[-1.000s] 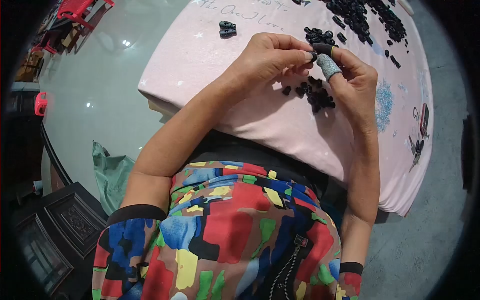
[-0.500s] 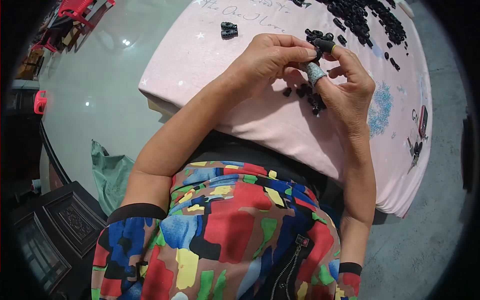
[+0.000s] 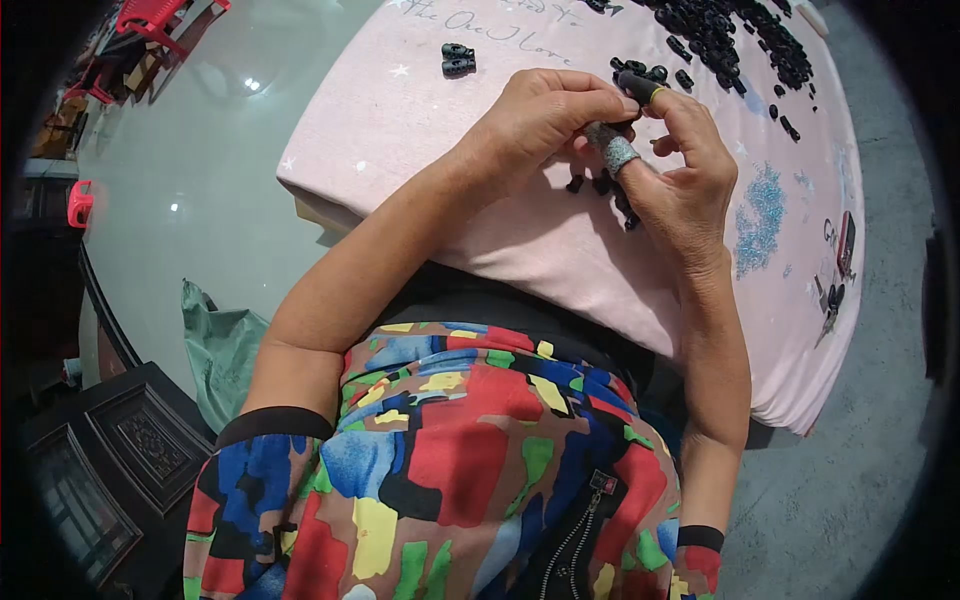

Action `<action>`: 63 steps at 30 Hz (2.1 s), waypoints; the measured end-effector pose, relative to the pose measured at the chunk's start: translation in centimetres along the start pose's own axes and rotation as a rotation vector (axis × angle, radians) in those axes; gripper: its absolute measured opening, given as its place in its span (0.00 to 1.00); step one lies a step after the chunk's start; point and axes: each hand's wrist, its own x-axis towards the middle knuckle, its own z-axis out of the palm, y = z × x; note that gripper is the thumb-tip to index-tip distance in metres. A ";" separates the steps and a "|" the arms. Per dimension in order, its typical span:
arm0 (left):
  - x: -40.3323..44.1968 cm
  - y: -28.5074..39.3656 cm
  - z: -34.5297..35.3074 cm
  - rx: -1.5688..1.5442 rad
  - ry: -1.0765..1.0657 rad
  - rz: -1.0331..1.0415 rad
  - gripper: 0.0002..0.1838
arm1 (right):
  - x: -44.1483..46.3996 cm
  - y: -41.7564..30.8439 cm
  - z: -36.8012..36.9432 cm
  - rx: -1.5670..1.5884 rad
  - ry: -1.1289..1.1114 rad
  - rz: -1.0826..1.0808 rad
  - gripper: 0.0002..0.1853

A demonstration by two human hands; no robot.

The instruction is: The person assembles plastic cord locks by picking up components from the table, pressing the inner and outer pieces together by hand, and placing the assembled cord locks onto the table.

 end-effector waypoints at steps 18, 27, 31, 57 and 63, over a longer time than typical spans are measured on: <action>-0.3 -0.2 0.0 0.035 -0.063 -0.023 0.15 | 0.2 1.1 -0.7 -0.249 -0.006 -0.225 0.19; -0.6 -0.2 0.1 0.126 -0.040 0.048 0.16 | 0.4 1.0 -0.9 -0.228 0.001 -0.318 0.17; -0.6 -0.3 0.0 0.147 -0.052 0.049 0.16 | 0.2 0.9 -0.8 -0.212 -0.020 -0.310 0.16; -0.7 0.0 -0.1 0.099 0.017 0.081 0.22 | 0.4 4.3 -2.4 1.669 0.049 0.885 0.15; -0.5 0.2 -0.1 0.056 0.003 0.049 0.20 | 0.5 1.8 -1.6 0.859 0.079 0.548 0.13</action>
